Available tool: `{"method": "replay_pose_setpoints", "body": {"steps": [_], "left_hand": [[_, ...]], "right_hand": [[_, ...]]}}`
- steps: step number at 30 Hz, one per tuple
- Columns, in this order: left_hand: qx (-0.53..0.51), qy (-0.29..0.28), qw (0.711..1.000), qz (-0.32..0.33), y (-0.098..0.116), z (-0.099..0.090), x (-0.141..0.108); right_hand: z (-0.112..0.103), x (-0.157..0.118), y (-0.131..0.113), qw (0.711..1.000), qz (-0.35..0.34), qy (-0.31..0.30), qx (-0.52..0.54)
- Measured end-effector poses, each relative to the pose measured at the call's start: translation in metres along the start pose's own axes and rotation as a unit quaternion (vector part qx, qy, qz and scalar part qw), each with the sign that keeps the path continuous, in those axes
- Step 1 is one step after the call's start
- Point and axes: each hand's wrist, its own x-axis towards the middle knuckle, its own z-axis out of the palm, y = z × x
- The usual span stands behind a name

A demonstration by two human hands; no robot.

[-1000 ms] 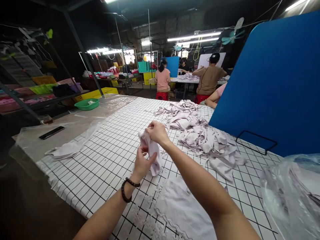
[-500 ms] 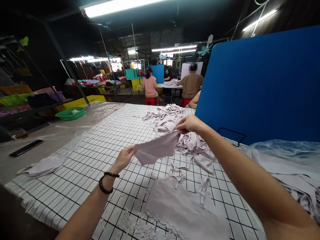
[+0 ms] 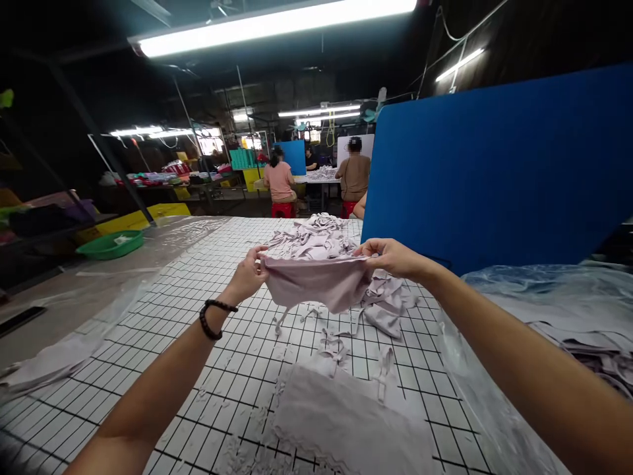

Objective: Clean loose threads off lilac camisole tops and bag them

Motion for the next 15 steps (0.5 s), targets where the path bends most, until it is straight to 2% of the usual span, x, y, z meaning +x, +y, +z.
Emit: {"method": "replay_pose_setpoints", "body": {"steps": [4, 6, 9, 12, 15], "left_hand": [[-0.020, -0.003, 1.000, -0.024, -0.007, 0.006, 0.007], [-0.033, -0.007, 0.998, -0.045, -0.011, 0.009, 0.014], [-0.053, -0.014, 0.996, -0.066, -0.013, 0.014, 0.024], [-0.067, -0.020, 0.996, -0.056, -0.002, 0.016, 0.032], [-0.120, 0.001, 0.993, -0.008, 0.020, 0.014, 0.040]], "right_hand": [[0.000, -0.008, 0.001, 0.985, 0.061, 0.005, 0.158], [-0.001, -0.009, 0.005, 0.979, 0.076, 0.003, 0.190], [-0.006, -0.012, 0.010, 0.978, 0.103, -0.020, 0.182], [-0.016, -0.018, 0.009, 0.981, 0.103, -0.016, 0.162], [-0.029, -0.026, 0.006, 0.979, 0.073, 0.028, 0.186]]}}
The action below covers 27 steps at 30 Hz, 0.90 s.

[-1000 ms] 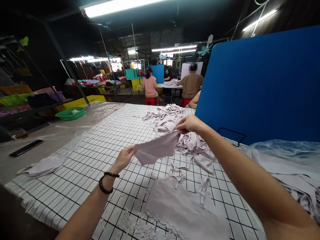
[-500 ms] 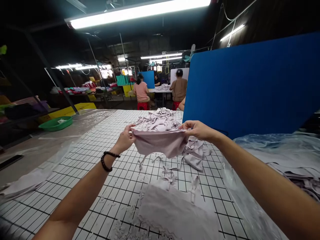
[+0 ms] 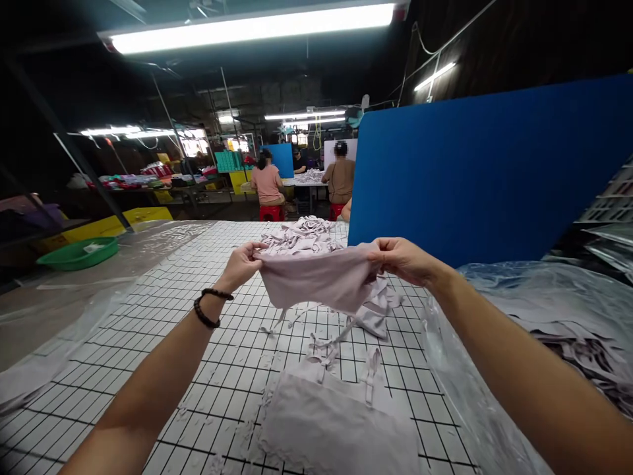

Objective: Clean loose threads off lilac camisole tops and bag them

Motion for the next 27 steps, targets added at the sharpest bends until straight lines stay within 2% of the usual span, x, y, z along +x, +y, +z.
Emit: {"method": "replay_pose_setpoints", "body": {"steps": [2, 5, 7, 10, 13, 15, 17, 21, 25, 27], "left_hand": [[-0.048, 0.020, 0.999, 0.011, 0.014, 0.004, 0.007], [-0.039, 0.000, 0.997, -0.068, 0.026, 0.018, 0.022], [-0.006, -0.032, 0.994, -0.106, 0.027, 0.030, 0.032], [0.022, -0.026, 0.994, -0.107, 0.023, 0.049, 0.042], [0.042, 0.010, 0.993, -0.108, 0.016, 0.060, 0.043], [0.045, 0.030, 0.993, -0.109, 0.010, 0.062, 0.040], [0.042, 0.051, 0.992, -0.109, 0.004, 0.060, 0.037], [0.018, 0.079, 0.991, -0.106, -0.009, 0.057, 0.036], [-0.036, 0.076, 0.990, -0.116, -0.015, 0.065, 0.037], [-0.061, 0.064, 0.989, -0.121, -0.010, 0.072, 0.033]], "right_hand": [[-0.007, -0.004, -0.001, 1.000, -0.002, 0.017, -0.018], [-0.017, -0.007, 0.005, 0.997, 0.032, 0.007, -0.076], [-0.021, -0.008, 0.011, 0.996, 0.044, -0.025, -0.076], [-0.022, -0.008, 0.021, 0.990, 0.062, -0.039, -0.124], [-0.014, -0.005, 0.032, 0.984, 0.033, 0.002, -0.178], [-0.009, -0.003, 0.042, 0.988, -0.019, 0.030, -0.151], [-0.006, 0.000, 0.054, 0.987, -0.064, 0.084, -0.123], [-0.003, 0.008, 0.074, 0.972, -0.111, 0.199, -0.059], [0.009, 0.010, 0.075, 0.934, -0.159, 0.314, -0.058], [0.020, 0.008, 0.068, 0.926, -0.170, 0.326, -0.079]]}}
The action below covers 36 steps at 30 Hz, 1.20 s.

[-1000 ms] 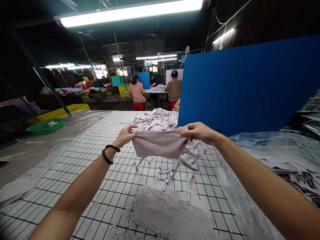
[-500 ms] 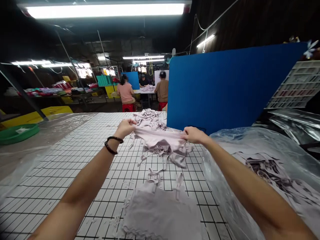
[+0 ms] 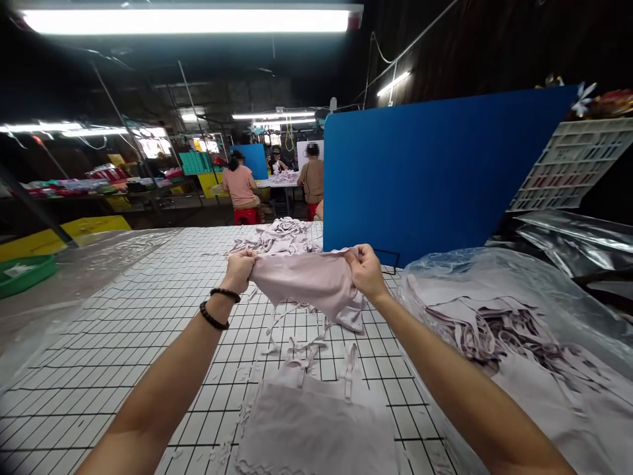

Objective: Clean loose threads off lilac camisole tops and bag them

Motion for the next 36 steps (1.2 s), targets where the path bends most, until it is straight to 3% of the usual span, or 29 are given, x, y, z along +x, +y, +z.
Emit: {"method": "replay_pose_setpoints", "body": {"steps": [3, 4, 6, 8, 9, 12, 15, 17, 21, 25, 29, 32, 36], "left_hand": [[-0.031, -0.056, 0.998, 0.017, 0.017, 0.014, -0.018], [-0.038, -0.106, 0.993, 0.028, 0.025, 0.019, -0.025], [-0.037, -0.264, 0.962, 0.054, 0.041, 0.030, -0.040], [-0.007, -0.400, 0.914, 0.072, 0.053, 0.039, -0.050], [0.012, -0.431, 0.899, 0.079, 0.057, 0.042, -0.052], [0.055, -0.410, 0.906, 0.095, 0.055, 0.042, -0.051], [0.068, -0.346, 0.933, 0.079, 0.047, 0.036, -0.045], [0.058, -0.322, 0.943, 0.057, 0.044, 0.032, -0.042], [0.032, -0.310, 0.950, 0.024, 0.043, 0.027, -0.043], [0.018, -0.309, 0.951, 0.014, 0.043, 0.025, -0.044], [0.015, -0.286, 0.958, 0.026, 0.043, 0.022, -0.046], [0.046, -0.297, 0.952, 0.064, 0.047, 0.022, -0.048], [0.088, -0.345, 0.928, 0.106, 0.053, 0.027, -0.053]], "right_hand": [[0.014, -0.011, -0.019, 0.995, 0.012, -0.097, -0.006], [0.020, -0.014, -0.024, 0.989, 0.024, -0.149, 0.005], [0.032, -0.019, -0.031, 0.971, 0.044, -0.233, 0.038], [0.042, -0.020, -0.033, 0.959, 0.047, -0.269, 0.071], [0.045, -0.019, -0.034, 0.958, 0.047, -0.271, 0.084], [0.040, -0.017, -0.034, 0.949, 0.077, -0.278, 0.129], [0.024, -0.020, -0.033, 0.911, 0.122, -0.356, 0.168], [0.015, -0.026, -0.030, 0.900, 0.110, -0.385, 0.170], [0.011, -0.038, -0.021, 0.942, 0.055, -0.298, 0.148], [0.012, -0.039, -0.014, 0.958, 0.076, -0.222, 0.166], [0.006, -0.033, -0.012, 0.959, 0.106, -0.208, 0.159], [0.009, -0.030, -0.020, 0.971, 0.086, -0.196, 0.106], [0.031, -0.023, -0.039, 0.963, 0.053, -0.259, 0.048]]}}
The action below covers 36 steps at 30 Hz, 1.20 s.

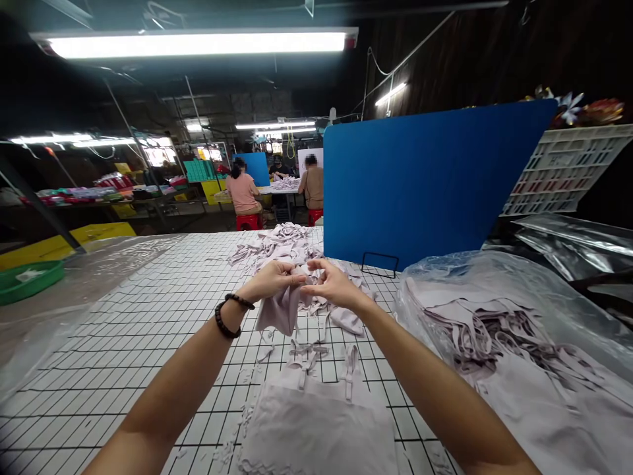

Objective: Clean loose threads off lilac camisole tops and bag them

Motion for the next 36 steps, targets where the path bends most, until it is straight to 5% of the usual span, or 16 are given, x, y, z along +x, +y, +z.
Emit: {"method": "replay_pose_setpoints", "body": {"steps": [6, 13, 20, 27, 31, 36], "left_hand": [[0.058, -0.007, 0.998, -0.010, -0.002, -0.005, -0.008], [0.046, 0.061, 0.993, -0.090, -0.025, -0.023, -0.029], [-0.140, -0.049, 0.980, -0.130, -0.049, -0.050, -0.054], [-0.074, -0.037, 0.983, -0.164, -0.062, -0.048, -0.058], [-0.199, -0.019, 0.971, -0.132, -0.068, -0.050, -0.063], [-0.360, 0.042, 0.920, -0.150, -0.071, -0.049, -0.072]], "right_hand": [[0.012, 0.016, -0.008, 0.993, 0.059, -0.101, 0.023], [-0.014, 0.008, -0.006, 0.974, -0.029, 0.047, -0.219], [-0.050, 0.005, 0.001, 0.927, -0.073, 0.150, -0.335], [-0.055, 0.002, 0.013, 0.957, -0.036, 0.171, -0.231], [-0.061, -0.003, 0.008, 0.988, -0.018, 0.105, -0.116], [-0.070, -0.012, 0.005, 0.994, 0.039, 0.025, -0.100]]}}
